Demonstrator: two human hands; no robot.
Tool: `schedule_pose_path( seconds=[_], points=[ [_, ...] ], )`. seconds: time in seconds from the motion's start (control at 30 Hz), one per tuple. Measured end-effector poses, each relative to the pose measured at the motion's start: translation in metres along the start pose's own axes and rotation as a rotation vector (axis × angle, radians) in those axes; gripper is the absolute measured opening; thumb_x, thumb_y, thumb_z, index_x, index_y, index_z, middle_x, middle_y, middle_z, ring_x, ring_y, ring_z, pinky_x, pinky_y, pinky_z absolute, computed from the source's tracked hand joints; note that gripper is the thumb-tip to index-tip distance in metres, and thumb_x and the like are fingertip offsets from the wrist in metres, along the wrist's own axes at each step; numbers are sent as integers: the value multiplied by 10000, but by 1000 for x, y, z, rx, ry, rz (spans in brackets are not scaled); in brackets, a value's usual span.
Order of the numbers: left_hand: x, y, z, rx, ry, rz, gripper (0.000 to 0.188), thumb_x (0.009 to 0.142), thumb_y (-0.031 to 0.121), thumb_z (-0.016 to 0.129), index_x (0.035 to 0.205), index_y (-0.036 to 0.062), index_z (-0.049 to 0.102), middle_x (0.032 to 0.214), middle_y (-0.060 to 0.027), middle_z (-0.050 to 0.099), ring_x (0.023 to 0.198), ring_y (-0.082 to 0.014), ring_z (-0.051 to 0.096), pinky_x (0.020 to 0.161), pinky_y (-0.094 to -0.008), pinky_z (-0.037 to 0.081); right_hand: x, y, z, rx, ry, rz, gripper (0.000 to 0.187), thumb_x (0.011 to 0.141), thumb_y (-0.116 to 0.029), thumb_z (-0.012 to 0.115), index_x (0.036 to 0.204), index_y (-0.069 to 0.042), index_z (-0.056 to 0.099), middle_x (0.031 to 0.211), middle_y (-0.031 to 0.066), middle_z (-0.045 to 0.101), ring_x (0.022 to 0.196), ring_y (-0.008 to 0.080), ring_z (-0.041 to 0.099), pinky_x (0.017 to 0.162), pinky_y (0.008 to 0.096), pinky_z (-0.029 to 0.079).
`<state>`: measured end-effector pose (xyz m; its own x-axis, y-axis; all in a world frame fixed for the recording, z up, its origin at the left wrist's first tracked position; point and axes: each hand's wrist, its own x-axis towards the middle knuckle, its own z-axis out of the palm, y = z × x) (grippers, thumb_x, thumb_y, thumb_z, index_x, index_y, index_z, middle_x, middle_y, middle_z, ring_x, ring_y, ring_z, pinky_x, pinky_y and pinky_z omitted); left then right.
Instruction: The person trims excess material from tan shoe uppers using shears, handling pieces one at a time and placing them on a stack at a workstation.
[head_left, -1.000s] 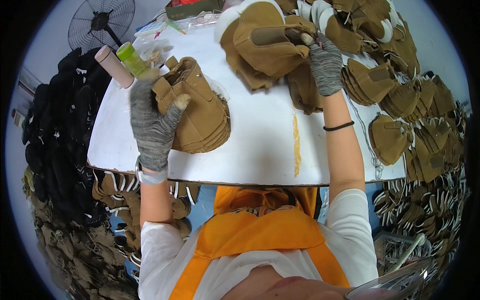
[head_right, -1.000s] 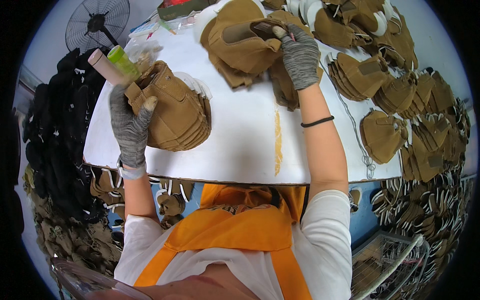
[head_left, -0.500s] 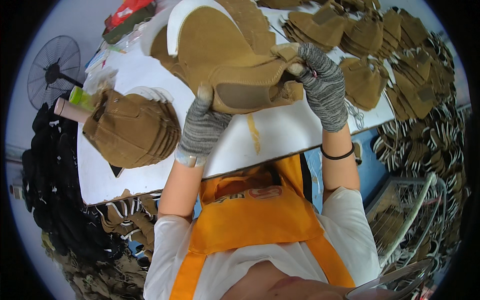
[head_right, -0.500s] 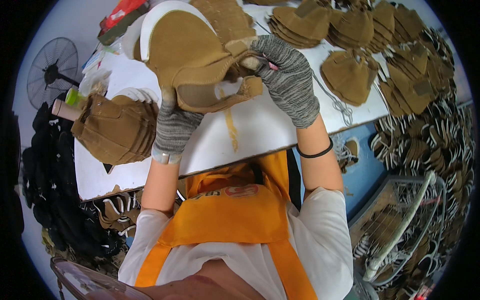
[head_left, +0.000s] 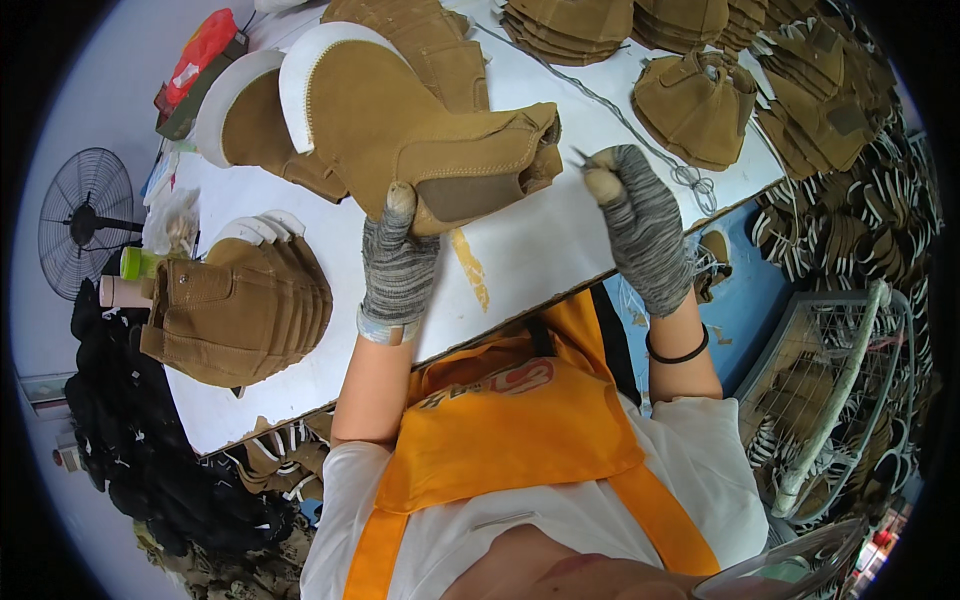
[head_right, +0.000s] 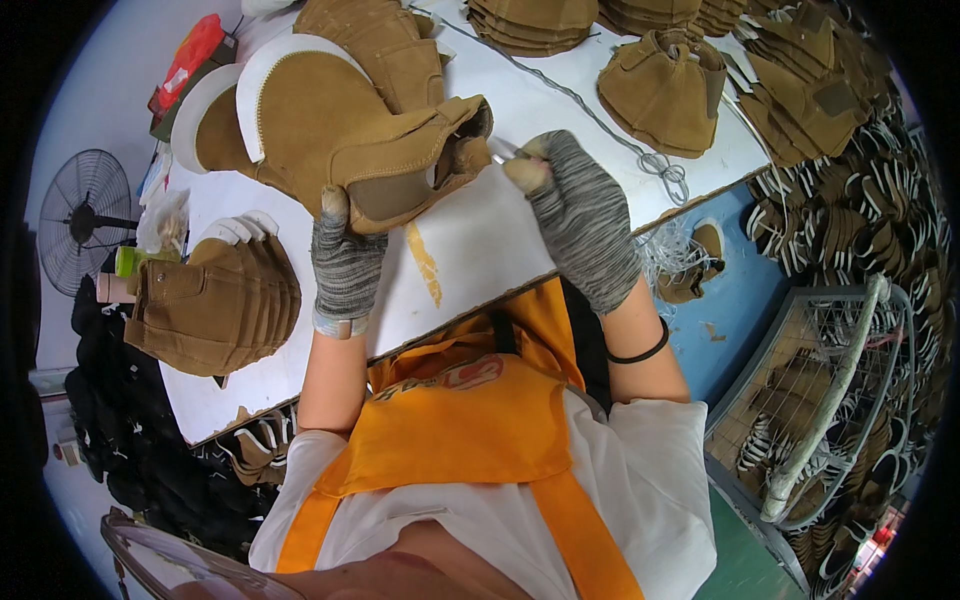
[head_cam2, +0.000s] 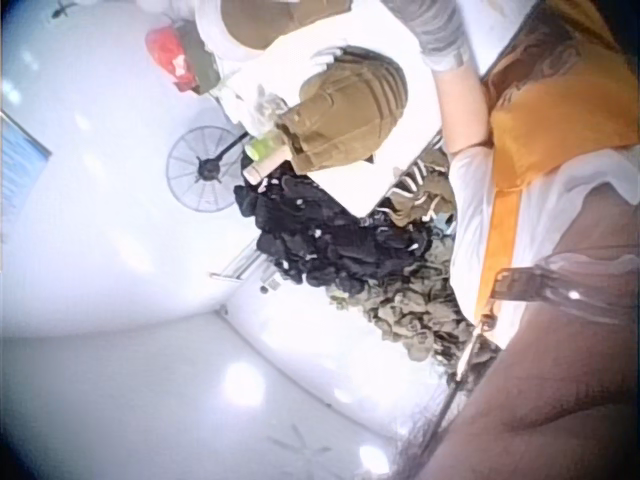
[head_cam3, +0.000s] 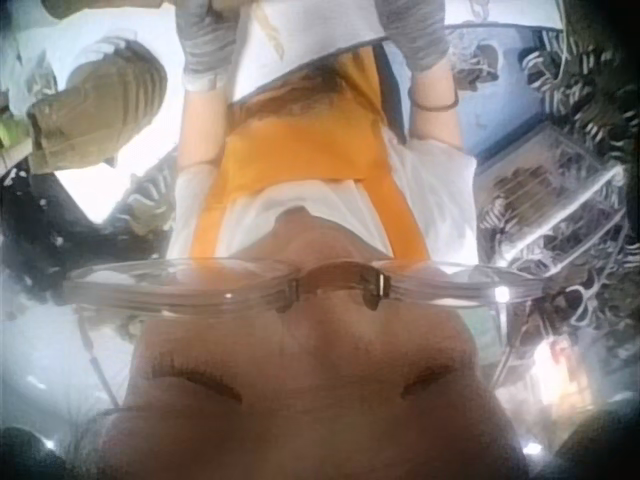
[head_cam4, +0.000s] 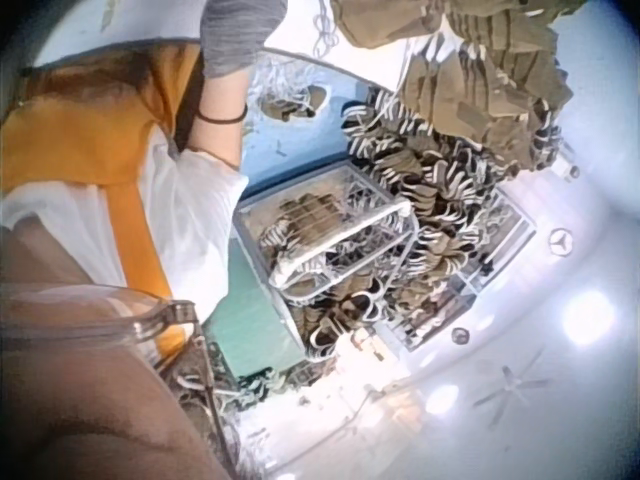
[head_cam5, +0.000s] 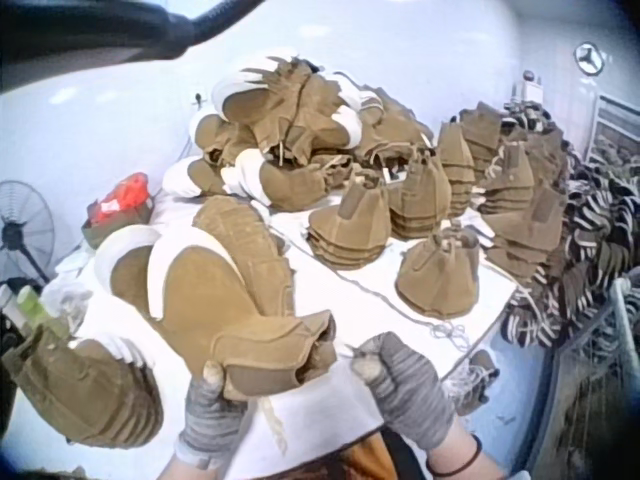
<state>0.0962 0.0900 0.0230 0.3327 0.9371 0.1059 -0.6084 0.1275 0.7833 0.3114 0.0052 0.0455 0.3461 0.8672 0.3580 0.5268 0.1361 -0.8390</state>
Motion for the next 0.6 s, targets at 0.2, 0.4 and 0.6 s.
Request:
schedule_pose_path(
  seconds=[0.2, 0.4, 0.6],
  points=[
    [1, -2, -6, 51, -10, -20, 651, 843, 347, 639, 1332, 33, 346, 1306, -84, 430, 1205, -218, 412, 1062, -363, 313, 5, -4, 5, -293, -40, -237, 254, 830, -265, 642, 930, -36, 599, 788, 128, 606, 671, 279, 606, 600, 329, 491],
    [-2, -1, -8, 76, 13, -31, 665, 832, 359, 648, 1336, 46, 348, 1303, -78, 433, 1201, -219, 415, 1058, -366, 316, 8, -12, 4, -531, -192, -226, 310, 825, -340, 621, 944, -53, 621, 802, 119, 618, 705, 282, 617, 627, 322, 489],
    [-3, 1, -9, 74, 6, -43, 666, 836, 364, 641, 1334, 34, 346, 1300, -85, 433, 1199, -220, 418, 1055, -357, 320, 8, -11, 8, -510, -248, -177, 249, 848, -271, 591, 922, -36, 625, 804, 132, 613, 684, 289, 610, 599, 338, 486]
  ],
)
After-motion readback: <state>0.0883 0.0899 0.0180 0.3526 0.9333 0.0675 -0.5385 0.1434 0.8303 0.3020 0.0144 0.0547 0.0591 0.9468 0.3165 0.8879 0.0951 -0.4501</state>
